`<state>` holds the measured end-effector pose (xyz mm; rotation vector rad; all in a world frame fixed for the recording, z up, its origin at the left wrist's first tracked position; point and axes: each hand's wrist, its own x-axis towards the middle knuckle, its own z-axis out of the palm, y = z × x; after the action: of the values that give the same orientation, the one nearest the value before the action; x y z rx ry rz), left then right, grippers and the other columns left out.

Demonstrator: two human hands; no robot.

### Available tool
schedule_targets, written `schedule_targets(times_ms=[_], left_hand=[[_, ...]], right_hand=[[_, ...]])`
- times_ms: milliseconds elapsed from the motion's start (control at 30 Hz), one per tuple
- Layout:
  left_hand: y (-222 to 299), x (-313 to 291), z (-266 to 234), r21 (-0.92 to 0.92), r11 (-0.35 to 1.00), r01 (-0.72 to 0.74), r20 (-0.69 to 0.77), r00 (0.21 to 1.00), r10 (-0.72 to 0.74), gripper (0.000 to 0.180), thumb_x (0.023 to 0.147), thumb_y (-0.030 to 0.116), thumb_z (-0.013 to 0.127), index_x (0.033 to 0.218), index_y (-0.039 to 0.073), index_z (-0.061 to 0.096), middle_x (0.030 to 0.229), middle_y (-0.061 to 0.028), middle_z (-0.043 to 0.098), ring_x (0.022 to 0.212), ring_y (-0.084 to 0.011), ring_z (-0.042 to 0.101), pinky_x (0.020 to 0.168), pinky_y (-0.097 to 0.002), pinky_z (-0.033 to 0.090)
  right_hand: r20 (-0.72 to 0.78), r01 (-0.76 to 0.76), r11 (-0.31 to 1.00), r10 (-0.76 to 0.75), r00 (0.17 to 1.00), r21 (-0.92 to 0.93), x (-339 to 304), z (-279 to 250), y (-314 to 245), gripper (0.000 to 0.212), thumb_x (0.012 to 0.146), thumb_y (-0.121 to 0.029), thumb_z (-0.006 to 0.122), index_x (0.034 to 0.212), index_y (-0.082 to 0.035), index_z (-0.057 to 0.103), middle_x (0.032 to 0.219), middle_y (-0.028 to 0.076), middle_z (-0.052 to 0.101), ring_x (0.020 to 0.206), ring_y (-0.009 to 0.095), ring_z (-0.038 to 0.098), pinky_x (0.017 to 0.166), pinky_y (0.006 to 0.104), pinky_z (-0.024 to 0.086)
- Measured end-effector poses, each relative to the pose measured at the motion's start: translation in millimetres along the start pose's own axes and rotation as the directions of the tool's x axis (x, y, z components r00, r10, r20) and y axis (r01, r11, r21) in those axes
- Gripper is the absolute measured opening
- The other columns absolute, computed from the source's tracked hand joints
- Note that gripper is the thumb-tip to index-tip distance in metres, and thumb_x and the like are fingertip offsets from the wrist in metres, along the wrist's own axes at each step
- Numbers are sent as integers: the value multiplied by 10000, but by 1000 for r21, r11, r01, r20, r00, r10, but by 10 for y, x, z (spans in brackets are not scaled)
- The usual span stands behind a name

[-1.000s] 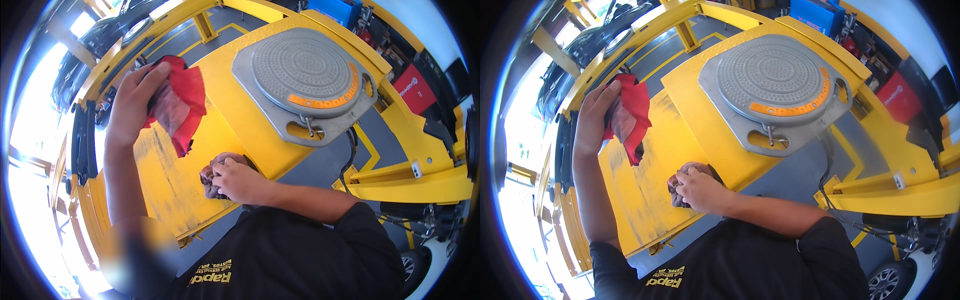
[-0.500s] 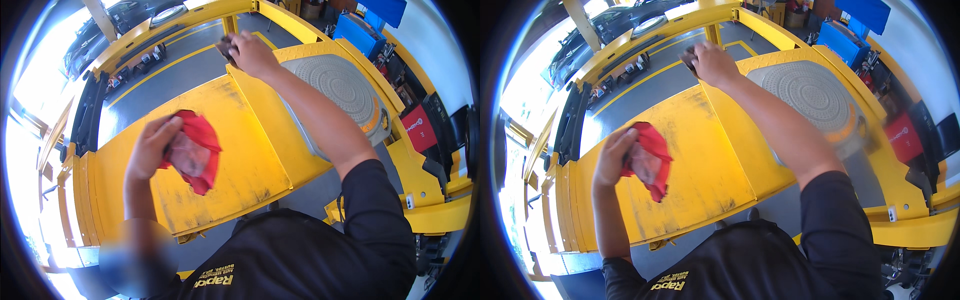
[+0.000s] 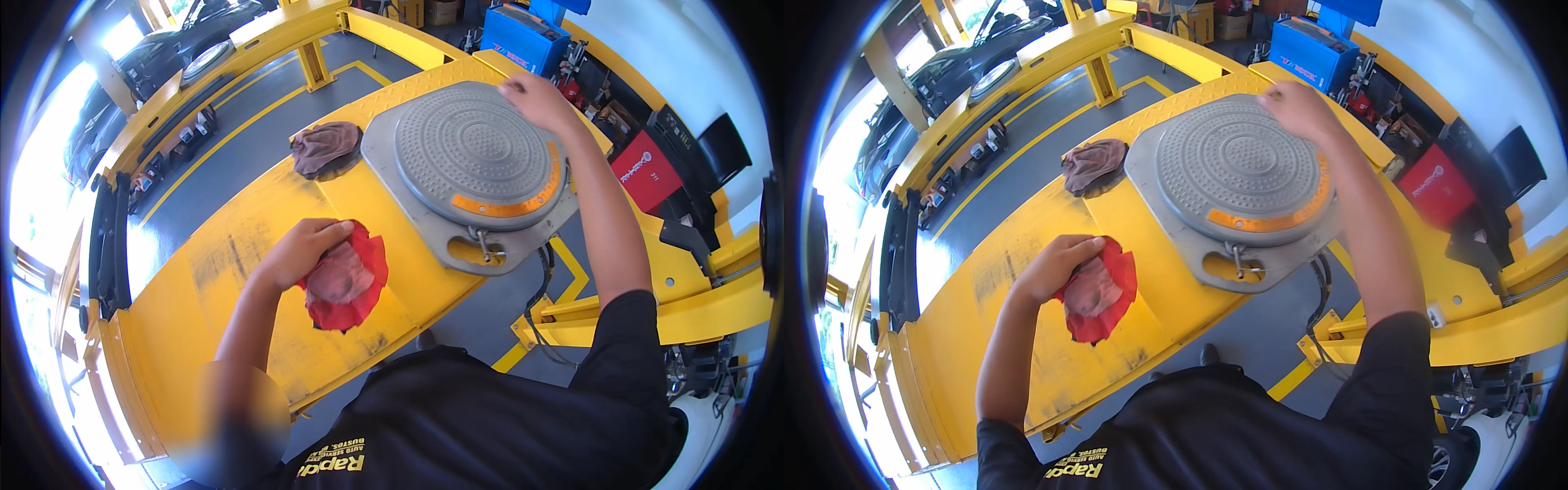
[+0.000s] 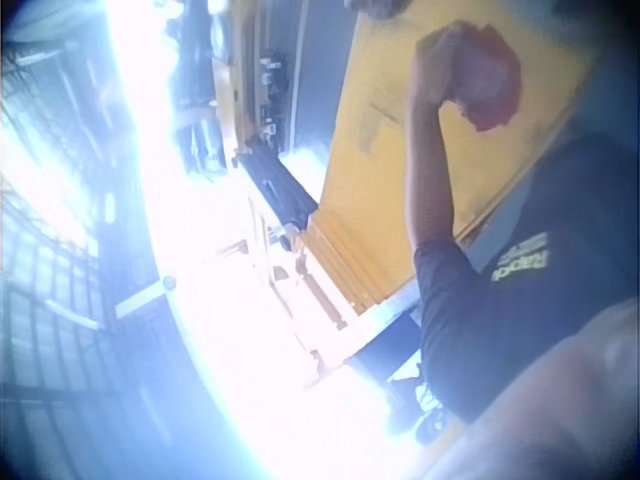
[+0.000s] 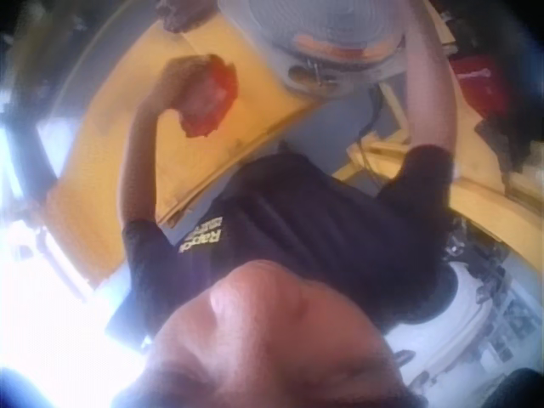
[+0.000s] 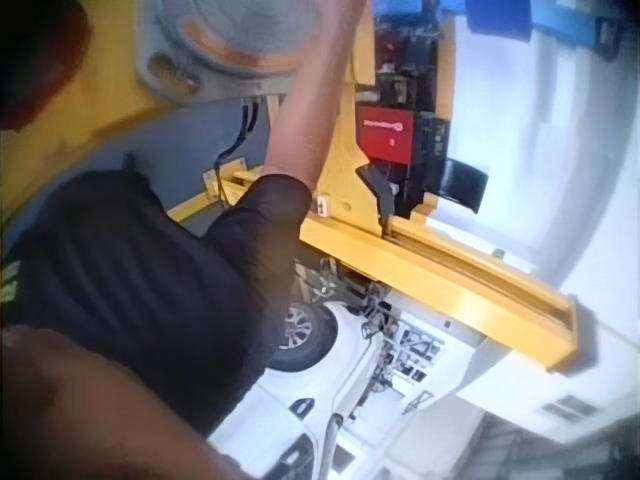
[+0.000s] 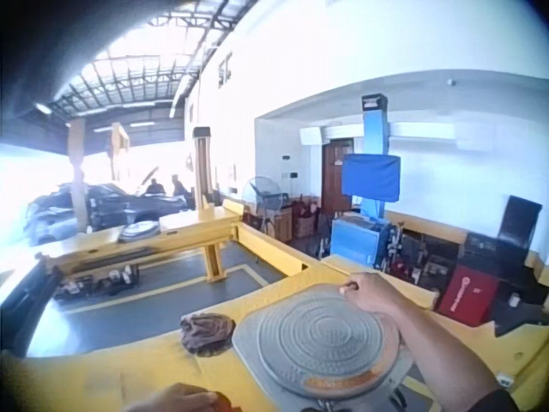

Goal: The person wipes a yellow metal car lift platform with a cloth, removes a circular metal plate, wipes the exposed surface, and replaces the plate. The person continues wiping the platform and the plate.

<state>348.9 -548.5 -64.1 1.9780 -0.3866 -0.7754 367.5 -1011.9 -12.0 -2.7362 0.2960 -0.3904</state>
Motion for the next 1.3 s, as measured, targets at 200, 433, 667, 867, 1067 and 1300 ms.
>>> schedule_targets(times_ms=[200,433,667,867,1067,1300], left_hand=[[175,860,197,-29,999,-14,5,1000,14,430,1087,341,590,1154,-60,731,1050,-84,758,907,-142,693,829,-299,565],[197,1316,207,-7,988,153,-76,985,-153,480,1038,414,660,1094,-54,756,1011,-90,762,879,-154,700,796,-314,563],[362,1225,218,240,969,59,-219,976,-6,537,993,458,691,1136,-55,761,1027,-179,766,903,-234,708,826,-373,548],[393,858,423,343,938,53,-34,998,-44,662,959,559,659,990,-95,755,936,-271,743,863,-394,715,829,-450,541],[385,831,642,484,875,12,21,999,-26,730,945,616,663,999,-106,757,950,-304,735,886,-410,713,836,-459,538],[269,577,677,241,968,77,-35,997,-70,705,973,582,664,1190,-87,709,1097,-262,744,983,-346,724,890,-427,553]], right_hand=[[-37,-278,961,278,960,7,-740,-75,1608,421,1007,-386,673,1225,-30,730,1167,203,757,1111,345,720,959,440,540],[-117,-355,914,381,917,194,-1152,240,2107,504,1068,-440,586,1202,30,708,1114,192,744,990,317,707,943,441,525],[23,-406,785,448,894,467,-1075,400,2302,557,1071,-574,565,1046,-26,660,850,63,668,720,167,638,677,321,509],[269,-463,313,504,821,829,-1170,270,1722,387,1052,-476,638,1030,-90,642,751,-7,578,594,122,570,532,305,477],[135,-434,562,494,859,704,-1159,373,1811,318,1042,-384,644,1076,-68,655,753,-20,521,569,113,498,504,304,410],[278,-526,534,476,834,662,-1332,112,1527,420,1039,-344,627,1254,15,669,959,81,676,695,176,596,631,343,502]])
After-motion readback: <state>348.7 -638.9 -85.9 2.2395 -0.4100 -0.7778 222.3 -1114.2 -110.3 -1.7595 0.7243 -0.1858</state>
